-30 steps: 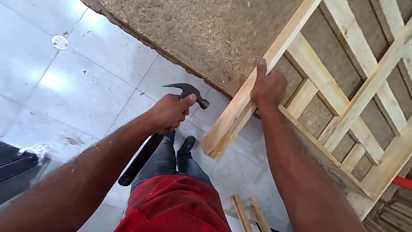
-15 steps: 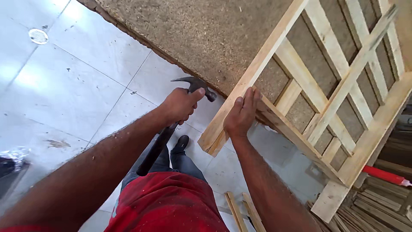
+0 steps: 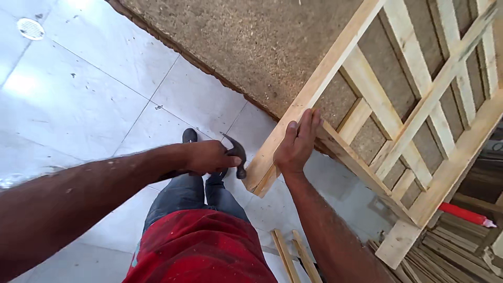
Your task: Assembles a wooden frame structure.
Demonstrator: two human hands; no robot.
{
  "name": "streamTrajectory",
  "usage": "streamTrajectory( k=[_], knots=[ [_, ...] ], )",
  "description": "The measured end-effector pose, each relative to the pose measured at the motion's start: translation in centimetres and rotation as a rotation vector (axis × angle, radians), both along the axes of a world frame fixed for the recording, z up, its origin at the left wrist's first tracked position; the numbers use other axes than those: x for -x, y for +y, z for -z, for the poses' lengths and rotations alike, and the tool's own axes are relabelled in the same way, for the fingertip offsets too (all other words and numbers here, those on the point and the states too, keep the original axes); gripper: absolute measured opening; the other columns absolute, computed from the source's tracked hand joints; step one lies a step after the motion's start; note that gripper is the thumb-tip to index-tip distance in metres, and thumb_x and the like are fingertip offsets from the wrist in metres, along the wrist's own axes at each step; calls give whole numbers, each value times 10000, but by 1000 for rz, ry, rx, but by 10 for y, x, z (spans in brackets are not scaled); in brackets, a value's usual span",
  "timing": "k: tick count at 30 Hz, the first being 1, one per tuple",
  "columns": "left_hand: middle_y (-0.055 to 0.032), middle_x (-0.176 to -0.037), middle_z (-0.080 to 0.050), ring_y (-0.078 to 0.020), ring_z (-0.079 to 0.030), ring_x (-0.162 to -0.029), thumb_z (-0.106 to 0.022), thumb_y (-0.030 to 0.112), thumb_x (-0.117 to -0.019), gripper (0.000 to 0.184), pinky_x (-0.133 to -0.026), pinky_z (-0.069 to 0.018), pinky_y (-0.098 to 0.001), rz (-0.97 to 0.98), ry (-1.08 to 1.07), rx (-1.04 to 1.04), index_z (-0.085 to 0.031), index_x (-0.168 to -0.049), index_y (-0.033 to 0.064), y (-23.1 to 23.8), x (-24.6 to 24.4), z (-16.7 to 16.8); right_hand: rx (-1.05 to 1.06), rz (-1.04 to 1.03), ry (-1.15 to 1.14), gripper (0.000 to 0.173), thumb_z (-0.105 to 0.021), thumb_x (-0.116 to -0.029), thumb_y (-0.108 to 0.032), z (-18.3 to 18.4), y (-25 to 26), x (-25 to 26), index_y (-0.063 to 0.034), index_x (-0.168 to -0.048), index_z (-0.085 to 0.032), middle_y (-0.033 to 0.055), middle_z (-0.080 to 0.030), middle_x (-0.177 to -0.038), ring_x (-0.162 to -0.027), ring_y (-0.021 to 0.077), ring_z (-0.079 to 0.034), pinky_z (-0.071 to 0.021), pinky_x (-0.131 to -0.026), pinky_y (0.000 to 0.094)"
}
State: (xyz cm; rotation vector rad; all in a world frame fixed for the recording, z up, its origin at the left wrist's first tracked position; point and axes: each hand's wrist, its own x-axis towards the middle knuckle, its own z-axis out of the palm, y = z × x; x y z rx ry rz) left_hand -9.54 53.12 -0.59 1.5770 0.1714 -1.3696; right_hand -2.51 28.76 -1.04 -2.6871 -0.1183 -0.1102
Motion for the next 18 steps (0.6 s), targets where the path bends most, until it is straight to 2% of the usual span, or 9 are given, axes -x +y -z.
streamTrajectory(
  k=[2,5,6,8,10,11,15,16,18],
  knots=[
    [-99,-649,-532,-202,-480,-483,-410,570,-1069,623,-474,-460,-398,-139,-29,-88,-640,-933,8,20,-7,0,-3,3,-8,617,-333,-1080,-437,0,0,1,-68,-1565,-430,181,-283,-1676,-1582,326,-188,-203,-1288,463],
    [-10,-545,-419,-126,-390,-381,-383,603,-1062,584,-370,-416,-298,-597,-2,-77,-546,-862,80,16,-23,5,-6,4,-14,616,-335,-1083,-436,1,1,2,-70,-1570,-421,178,-274,-1681,-1585,318,-178,-185,-1294,459],
    [-23,-547,-439,-135,-408,-387,-387,596,-1065,597,-377,-423,-309,-553,5,-40,-566,-860,64,4,-19,3,-2,7,-14,619,-331,-1083,-441,0,0,3,-72,-1572,-420,176,-271,-1682,-1585,318,-177,-186,-1294,460],
    [-67,-564,-495,-162,-445,-407,-415,575,-1067,605,-404,-435,-334,-224,44,40,-606,-869,36,-16,-2,-1,12,-4,-11,626,-326,-1084,-450,-1,-3,5,-71,-1574,-416,170,-274,-1683,-1584,321,-180,-185,-1293,471],
    [-83,-595,-542,-183,-481,-432,-439,585,-1054,602,-432,-455,-365,-16,27,28,-647,-888,45,-5,6,-1,-5,-16,-32,627,-326,-1084,-451,1,-4,3,-55,-1557,-439,186,-301,-1668,-1577,337,-201,-188,-1292,475],
    [-81,-614,-525,-184,-467,-448,-428,578,-1060,600,-446,-453,-368,-50,25,0,-637,-917,35,5,6,-1,-8,-11,-33,628,-328,-1083,-448,2,-5,3,-50,-1556,-440,191,-302,-1667,-1578,340,-198,-183,-1294,472],
    [17,-510,-370,-112,-368,-369,-356,609,-1067,587,-367,-414,-295,-759,61,4,-519,-825,99,1,1,10,-20,-14,-30,616,-330,-1084,-425,4,-4,3,-44,-1556,-435,183,-300,-1669,-1578,330,-201,-180,-1296,471],
    [7,-503,-386,-123,-384,-365,-351,609,-1068,610,-365,-418,-311,-737,69,42,-533,-807,89,-13,6,7,-12,-12,-32,613,-331,-1085,-424,4,-4,3,-45,-1555,-437,178,-302,-1670,-1578,329,-201,-179,-1295,471],
    [-18,-487,-394,-128,-380,-354,-370,599,-1068,624,-354,-395,-299,-476,155,128,-549,-799,65,-35,24,0,10,-15,-22,618,-323,-1087,-433,3,-6,3,-49,-1558,-432,174,-303,-1670,-1578,332,-200,-168,-1296,472]
  ],
)
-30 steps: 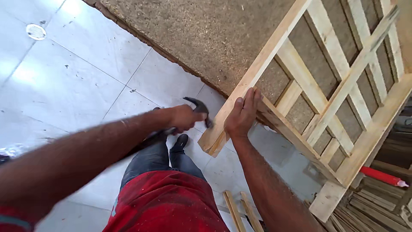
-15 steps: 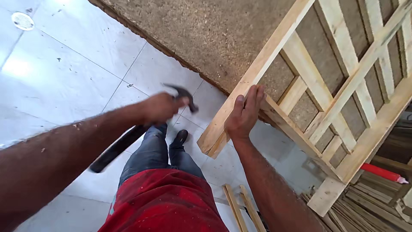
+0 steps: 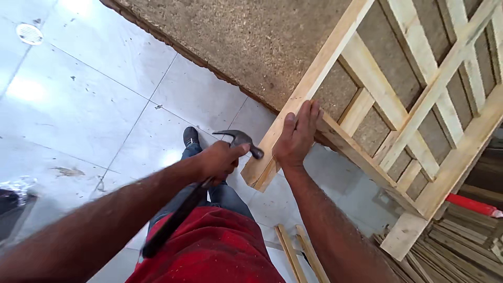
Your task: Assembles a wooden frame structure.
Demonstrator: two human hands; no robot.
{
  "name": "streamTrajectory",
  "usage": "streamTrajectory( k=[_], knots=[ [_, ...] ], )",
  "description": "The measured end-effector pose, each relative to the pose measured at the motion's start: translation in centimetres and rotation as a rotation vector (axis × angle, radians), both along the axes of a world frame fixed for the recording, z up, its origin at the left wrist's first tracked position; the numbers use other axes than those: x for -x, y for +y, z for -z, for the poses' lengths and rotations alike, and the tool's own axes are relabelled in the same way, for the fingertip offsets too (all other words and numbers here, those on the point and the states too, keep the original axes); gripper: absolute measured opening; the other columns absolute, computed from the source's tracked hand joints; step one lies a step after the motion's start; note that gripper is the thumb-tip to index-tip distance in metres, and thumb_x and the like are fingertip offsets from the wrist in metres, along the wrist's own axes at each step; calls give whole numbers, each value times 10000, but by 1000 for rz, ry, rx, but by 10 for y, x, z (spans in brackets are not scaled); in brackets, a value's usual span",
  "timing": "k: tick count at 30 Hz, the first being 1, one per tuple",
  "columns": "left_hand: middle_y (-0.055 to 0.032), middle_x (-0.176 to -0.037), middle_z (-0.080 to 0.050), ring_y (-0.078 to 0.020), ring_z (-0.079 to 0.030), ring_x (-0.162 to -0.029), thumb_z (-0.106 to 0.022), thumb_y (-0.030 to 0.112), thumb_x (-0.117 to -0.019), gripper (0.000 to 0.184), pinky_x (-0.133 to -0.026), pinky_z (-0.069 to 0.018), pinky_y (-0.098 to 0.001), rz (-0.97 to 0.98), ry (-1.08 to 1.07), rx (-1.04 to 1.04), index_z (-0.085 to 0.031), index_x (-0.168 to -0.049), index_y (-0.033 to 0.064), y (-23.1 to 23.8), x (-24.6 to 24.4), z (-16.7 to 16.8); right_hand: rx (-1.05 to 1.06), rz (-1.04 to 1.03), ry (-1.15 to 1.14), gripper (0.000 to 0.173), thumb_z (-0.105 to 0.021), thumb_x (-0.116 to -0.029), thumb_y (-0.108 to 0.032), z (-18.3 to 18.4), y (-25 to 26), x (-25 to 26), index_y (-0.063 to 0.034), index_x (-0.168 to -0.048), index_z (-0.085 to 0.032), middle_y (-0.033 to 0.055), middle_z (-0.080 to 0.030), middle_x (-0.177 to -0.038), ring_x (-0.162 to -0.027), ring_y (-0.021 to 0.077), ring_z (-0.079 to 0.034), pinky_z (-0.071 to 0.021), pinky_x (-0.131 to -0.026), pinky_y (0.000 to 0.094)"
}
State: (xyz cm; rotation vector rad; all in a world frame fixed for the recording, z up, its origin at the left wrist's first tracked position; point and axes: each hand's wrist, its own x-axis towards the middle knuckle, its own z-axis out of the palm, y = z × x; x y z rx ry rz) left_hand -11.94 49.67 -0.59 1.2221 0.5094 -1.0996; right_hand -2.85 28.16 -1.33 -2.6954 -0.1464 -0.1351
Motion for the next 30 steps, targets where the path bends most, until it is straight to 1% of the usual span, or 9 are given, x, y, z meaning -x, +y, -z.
streamTrajectory(
  k=[3,7,10,12,16,18,21,25,30],
  knots=[
    [-45,-539,-448,-148,-405,-393,-404,567,-1071,590,-395,-407,-317,185,-12,-72,-593,-873,44,21,7,-1,-41,9,16,619,-315,-1090,-441,-2,-3,0,-50,-1552,-446,168,-312,-1668,-1579,322,-199,-155,-1300,464],
    [49,-503,-342,-92,-361,-376,-332,619,-1066,582,-377,-413,-281,-460,14,-145,-511,-831,118,12,1,14,-69,6,6,619,-309,-1093,-443,0,-1,1,-46,-1544,-456,162,-326,-1663,-1582,324,-188,-129,-1306,468],
    [13,-506,-363,-107,-344,-365,-364,599,-1069,586,-358,-372,-278,-207,73,-11,-532,-840,87,-28,14,0,-46,-6,-11,638,-298,-1095,-466,0,-5,1,-40,-1542,-457,157,-344,-1656,-1580,327,-196,-114,-1307,477],
    [3,-514,-373,-116,-353,-368,-391,599,-1063,579,-362,-379,-285,-97,59,-38,-558,-873,78,-17,21,-2,-36,-1,10,654,-286,-1093,-484,-1,-8,4,-44,-1548,-448,158,-333,-1661,-1582,332,-186,-113,-1305,476],
    [41,-521,-364,-100,-373,-383,-329,639,-1059,596,-387,-434,-295,-598,0,-221,-523,-856,113,-11,20,4,-41,2,27,660,-279,-1092,-490,-3,-6,2,-45,-1553,-439,149,-334,-1662,-1584,334,-177,-120,-1303,480],
    [-16,-551,-433,-141,-419,-404,-298,634,-1067,664,-407,-447,-332,-437,-10,-210,-571,-883,57,-35,27,-6,-38,2,40,671,-285,-1089,-505,-3,-6,3,-46,-1552,-441,146,-338,-1661,-1584,331,-178,-126,-1302,476],
    [-1,-516,-400,-122,-374,-378,-383,601,-1063,602,-374,-394,-297,-181,-6,-108,-575,-856,70,-36,28,-13,-36,-1,47,674,-271,-1085,-513,-3,-10,2,-59,-1552,-446,131,-331,-1667,-1586,313,-178,-125,-1302,470],
    [45,-507,-351,-100,-372,-376,-341,626,-1063,587,-384,-434,-293,-585,-19,-166,-520,-838,115,-23,18,2,-33,-4,43,679,-260,-1087,-520,-1,-9,0,-64,-1557,-437,142,-310,-1674,-1586,321,-171,-124,-1301,474],
    [-7,-510,-401,-127,-376,-368,-387,587,-1068,598,-365,-394,-298,-189,-27,-84,-574,-852,62,-37,30,-7,-19,-32,29,684,-280,-1087,-521,0,-12,1,-47,-1557,-431,158,-322,-1666,-1581,341,-185,-120,-1301,485]
  ],
)
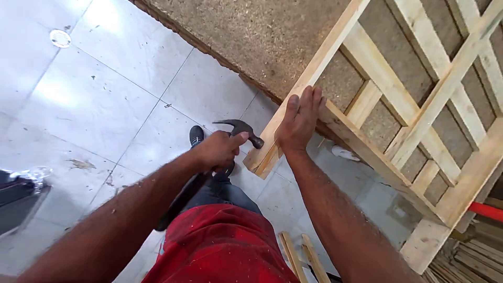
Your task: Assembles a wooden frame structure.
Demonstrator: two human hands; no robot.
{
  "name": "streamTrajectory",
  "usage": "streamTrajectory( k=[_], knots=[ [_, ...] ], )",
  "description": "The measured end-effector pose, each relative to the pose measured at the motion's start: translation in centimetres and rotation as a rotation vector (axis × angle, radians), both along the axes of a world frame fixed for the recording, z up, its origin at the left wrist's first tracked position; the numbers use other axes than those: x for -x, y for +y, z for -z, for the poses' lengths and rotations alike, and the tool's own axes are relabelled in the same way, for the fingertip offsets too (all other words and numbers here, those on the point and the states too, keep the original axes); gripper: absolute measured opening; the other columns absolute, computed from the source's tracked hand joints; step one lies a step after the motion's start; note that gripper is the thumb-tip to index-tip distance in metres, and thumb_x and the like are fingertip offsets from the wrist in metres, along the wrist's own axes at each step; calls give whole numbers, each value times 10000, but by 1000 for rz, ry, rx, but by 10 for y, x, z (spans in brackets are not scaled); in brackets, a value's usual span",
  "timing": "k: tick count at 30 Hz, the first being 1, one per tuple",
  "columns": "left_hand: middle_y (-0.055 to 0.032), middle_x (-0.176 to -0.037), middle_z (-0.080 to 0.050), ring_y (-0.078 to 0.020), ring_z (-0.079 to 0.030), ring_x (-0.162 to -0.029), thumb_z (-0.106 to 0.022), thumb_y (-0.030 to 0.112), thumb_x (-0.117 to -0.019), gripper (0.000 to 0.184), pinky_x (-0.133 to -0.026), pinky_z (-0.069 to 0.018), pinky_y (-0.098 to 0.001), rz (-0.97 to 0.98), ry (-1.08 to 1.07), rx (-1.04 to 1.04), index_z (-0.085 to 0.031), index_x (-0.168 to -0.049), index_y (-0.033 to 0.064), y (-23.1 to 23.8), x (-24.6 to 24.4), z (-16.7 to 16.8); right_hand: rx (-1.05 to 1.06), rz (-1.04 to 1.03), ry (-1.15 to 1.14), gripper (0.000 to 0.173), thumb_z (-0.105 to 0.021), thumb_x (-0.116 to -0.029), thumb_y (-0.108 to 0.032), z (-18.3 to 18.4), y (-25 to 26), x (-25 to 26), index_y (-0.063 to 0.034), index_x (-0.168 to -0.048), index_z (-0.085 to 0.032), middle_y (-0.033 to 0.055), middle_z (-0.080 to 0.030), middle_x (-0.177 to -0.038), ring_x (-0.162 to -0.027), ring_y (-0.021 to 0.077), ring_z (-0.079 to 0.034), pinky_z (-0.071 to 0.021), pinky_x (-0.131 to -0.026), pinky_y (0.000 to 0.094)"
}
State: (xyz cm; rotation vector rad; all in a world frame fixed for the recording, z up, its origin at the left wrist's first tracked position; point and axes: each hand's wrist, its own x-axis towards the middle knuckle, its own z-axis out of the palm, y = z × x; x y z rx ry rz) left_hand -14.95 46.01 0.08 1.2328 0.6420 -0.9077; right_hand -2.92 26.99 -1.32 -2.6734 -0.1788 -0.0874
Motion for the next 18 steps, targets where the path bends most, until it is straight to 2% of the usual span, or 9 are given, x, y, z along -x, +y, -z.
streamTrajectory(
  k=[2,4,6,8,12,13,15,17,18],
  knots=[
    [0,-529,-406,-122,-388,-382,-367,603,-1064,605,-381,-418,-297,-124,-28,-46,-583,-894,64,12,-2,6,0,-3,-7,689,-281,-1087,-523,0,0,-2,-42,-1556,-431,162,-318,-1666,-1580,340,-185,-123,-1302,482],
    [21,-515,-377,-116,-384,-379,-334,626,-1064,609,-384,-433,-303,-239,7,-51,-536,-853,91,10,0,10,-2,-4,-11,682,-287,-1088,-516,1,0,0,-40,-1553,-437,164,-326,-1663,-1581,337,-187,-108,-1304,482],
    [-13,-525,-413,-134,-396,-382,-363,613,-1065,615,-383,-423,-309,-3,40,-33,-562,-865,67,9,6,5,4,-16,-16,672,-298,-1091,-506,1,0,-2,-36,-1551,-438,165,-335,-1658,-1580,328,-195,-106,-1306,481],
    [-17,-529,-409,-132,-369,-376,-412,588,-1062,579,-365,-380,-300,126,47,-58,-581,-869,69,23,8,-1,9,-18,-21,672,-312,-1088,-503,1,-2,-1,-28,-1545,-442,173,-342,-1653,-1575,341,-205,-111,-1302,487],
    [20,-521,-389,-106,-372,-370,-375,594,-1067,554,-359,-402,-284,-118,-18,-171,-534,-856,107,58,-12,-1,-5,-10,-27,668,-320,-1085,-504,2,-2,-4,-39,-1549,-442,165,-332,-1660,-1579,335,-194,-108,-1304,487],
    [11,-520,-394,-115,-384,-368,-365,604,-1067,571,-359,-416,-298,-94,-17,-185,-531,-852,102,53,-12,-2,-7,-10,-26,666,-328,-1085,-502,2,-3,-1,-36,-1546,-446,171,-335,-1656,-1578,339,-197,-113,-1303,486],
    [-63,-555,-482,-170,-450,-409,-385,600,-1065,635,-411,-445,-358,247,-1,-190,-607,-869,38,39,-5,-5,-9,-15,-33,681,-327,-1082,-520,1,-3,-1,-40,-1552,-439,165,-325,-1662,-1579,338,-192,-113,-1303,485],
    [-78,-602,-531,-178,-479,-437,-430,591,-1056,606,-430,-458,-359,599,24,-171,-633,-896,43,42,1,-4,-5,-12,-36,687,-335,-1078,-533,1,-5,0,-47,-1550,-447,166,-325,-1662,-1575,345,-201,-131,-1300,488],
    [-95,-633,-563,-198,-509,-468,-456,574,-1053,595,-459,-478,-389,691,10,-202,-662,-911,34,52,0,-6,-6,-14,-34,685,-340,-1078,-530,1,-6,0,-45,-1551,-445,166,-326,-1662,-1575,348,-200,-131,-1300,486]
  ],
)
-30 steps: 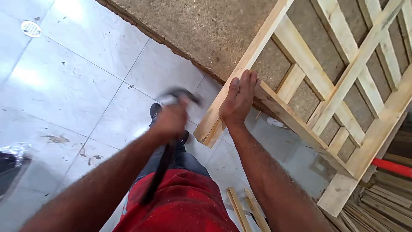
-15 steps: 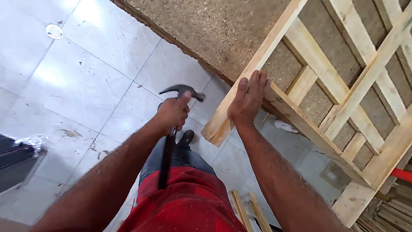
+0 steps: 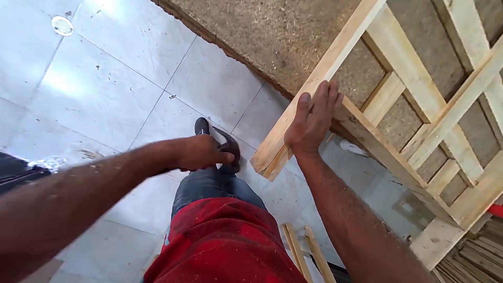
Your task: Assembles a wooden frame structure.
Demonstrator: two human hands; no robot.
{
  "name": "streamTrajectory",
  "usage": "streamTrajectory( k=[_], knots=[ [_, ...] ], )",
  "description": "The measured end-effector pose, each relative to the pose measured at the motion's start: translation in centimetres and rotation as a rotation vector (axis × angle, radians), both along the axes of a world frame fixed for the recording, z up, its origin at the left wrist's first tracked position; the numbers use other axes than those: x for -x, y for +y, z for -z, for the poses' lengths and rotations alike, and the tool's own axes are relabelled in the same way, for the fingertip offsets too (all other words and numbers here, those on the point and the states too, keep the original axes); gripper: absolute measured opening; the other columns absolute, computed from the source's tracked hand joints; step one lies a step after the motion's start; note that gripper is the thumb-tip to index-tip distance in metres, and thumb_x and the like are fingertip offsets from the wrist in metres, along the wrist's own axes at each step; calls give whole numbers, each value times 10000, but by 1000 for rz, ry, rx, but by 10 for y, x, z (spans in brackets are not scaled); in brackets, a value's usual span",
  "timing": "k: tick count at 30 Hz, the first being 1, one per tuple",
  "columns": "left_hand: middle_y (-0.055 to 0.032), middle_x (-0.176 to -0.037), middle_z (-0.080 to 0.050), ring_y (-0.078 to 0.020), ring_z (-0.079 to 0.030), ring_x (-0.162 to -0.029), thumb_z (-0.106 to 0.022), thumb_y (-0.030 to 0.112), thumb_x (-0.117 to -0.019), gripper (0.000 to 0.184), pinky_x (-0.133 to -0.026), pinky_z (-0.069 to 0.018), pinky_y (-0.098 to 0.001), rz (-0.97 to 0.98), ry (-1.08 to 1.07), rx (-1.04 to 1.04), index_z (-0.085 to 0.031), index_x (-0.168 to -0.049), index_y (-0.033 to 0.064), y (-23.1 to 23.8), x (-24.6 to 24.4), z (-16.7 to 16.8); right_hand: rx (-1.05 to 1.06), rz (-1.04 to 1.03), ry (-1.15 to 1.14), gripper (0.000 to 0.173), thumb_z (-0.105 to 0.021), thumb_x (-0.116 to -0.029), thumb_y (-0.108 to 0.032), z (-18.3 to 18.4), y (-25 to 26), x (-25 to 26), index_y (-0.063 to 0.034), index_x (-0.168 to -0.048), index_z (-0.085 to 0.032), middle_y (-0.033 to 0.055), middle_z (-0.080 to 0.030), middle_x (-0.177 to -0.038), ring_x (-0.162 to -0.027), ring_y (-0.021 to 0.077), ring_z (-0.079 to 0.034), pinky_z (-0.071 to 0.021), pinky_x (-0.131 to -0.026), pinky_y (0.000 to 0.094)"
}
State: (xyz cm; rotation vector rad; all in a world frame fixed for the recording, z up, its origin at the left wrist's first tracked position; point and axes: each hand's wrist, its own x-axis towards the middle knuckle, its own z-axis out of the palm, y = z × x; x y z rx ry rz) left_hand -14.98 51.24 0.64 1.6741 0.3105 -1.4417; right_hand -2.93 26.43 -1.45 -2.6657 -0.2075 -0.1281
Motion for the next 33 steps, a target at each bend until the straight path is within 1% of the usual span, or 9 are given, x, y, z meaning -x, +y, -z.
streamTrajectory(
  k=[7,10,13,18,21,25,27,30,33],
  knots=[
    [-75,-590,-521,-201,-487,-428,-423,582,-1062,598,-419,-471,-402,-500,-238,-101,-628,-891,47,-3,-12,-3,-43,-4,-19,662,-361,-1081,-499,3,1,0,-37,-1546,-449,168,-336,-1657,-1576,347,-201,-114,-1304,498],
    [-31,-755,-647,-175,-632,-653,-534,506,-1043,406,-615,-559,-476,-340,-479,-86,-698,-1015,136,-41,32,-2,-44,-15,-15,654,-355,-1083,-490,3,-1,1,-34,-1541,-457,171,-336,-1656,-1573,347,-209,-118,-1304,504],
    [80,-1088,-713,-34,-680,-980,-544,450,-1042,311,-882,-609,-374,-467,-739,-130,-684,-1237,252,-60,66,-8,-42,3,1,669,-334,-1080,-513,3,0,1,-49,-1546,-455,165,-325,-1662,-1573,356,-202,-149,-1294,501],
    [48,-844,-664,-53,-628,-668,-511,439,-1051,329,-603,-575,-314,-797,-910,-377,-656,-1197,182,-81,79,-31,-51,0,24,694,-315,-1076,-537,2,-1,-1,-53,-1557,-438,160,-327,-1663,-1577,346,-193,-122,-1300,491],
    [18,-1205,-710,-86,-681,-1081,-516,344,-1067,327,-952,-593,-398,-576,-871,-297,-668,-1312,190,-97,81,-10,-66,-2,6,690,-320,-1077,-538,5,-1,-2,-53,-1549,-453,160,-342,-1656,-1578,341,-194,-113,-1303,485],
    [-61,-1175,-725,-223,-712,-1055,-494,457,-1066,391,-899,-581,-564,-440,-822,-399,-660,-1322,213,-70,68,10,-50,-8,0,679,-329,-1079,-526,4,-1,-5,-49,-1544,-457,158,-345,-1655,-1579,330,-196,-88,-1304,481],
    [-34,-1209,-710,-140,-690,-1096,-510,397,-1069,361,-968,-581,-457,-629,-931,-487,-649,-1328,187,-55,69,-3,-44,-5,12,683,-324,-1077,-537,2,-1,-2,-55,-1542,-462,158,-336,-1659,-1578,325,-200,-99,-1301,477],
    [-11,-1046,-708,-59,-673,-895,-543,356,-1060,333,-817,-590,-323,-867,-1108,-543,-646,-1275,123,-64,78,-25,-44,2,9,704,-307,-1073,-562,2,-1,-2,-62,-1543,-463,158,-326,-1663,-1577,323,-206,-104,-1301,477],
    [-48,-1084,-733,-158,-716,-962,-512,399,-1063,363,-868,-606,-448,-560,-794,-454,-677,-1271,152,-105,92,3,-46,-11,-4,715,-305,-1075,-560,1,0,-4,-38,-1536,-465,175,-323,-1661,-1573,332,-216,-114,-1300,467]
  ],
)
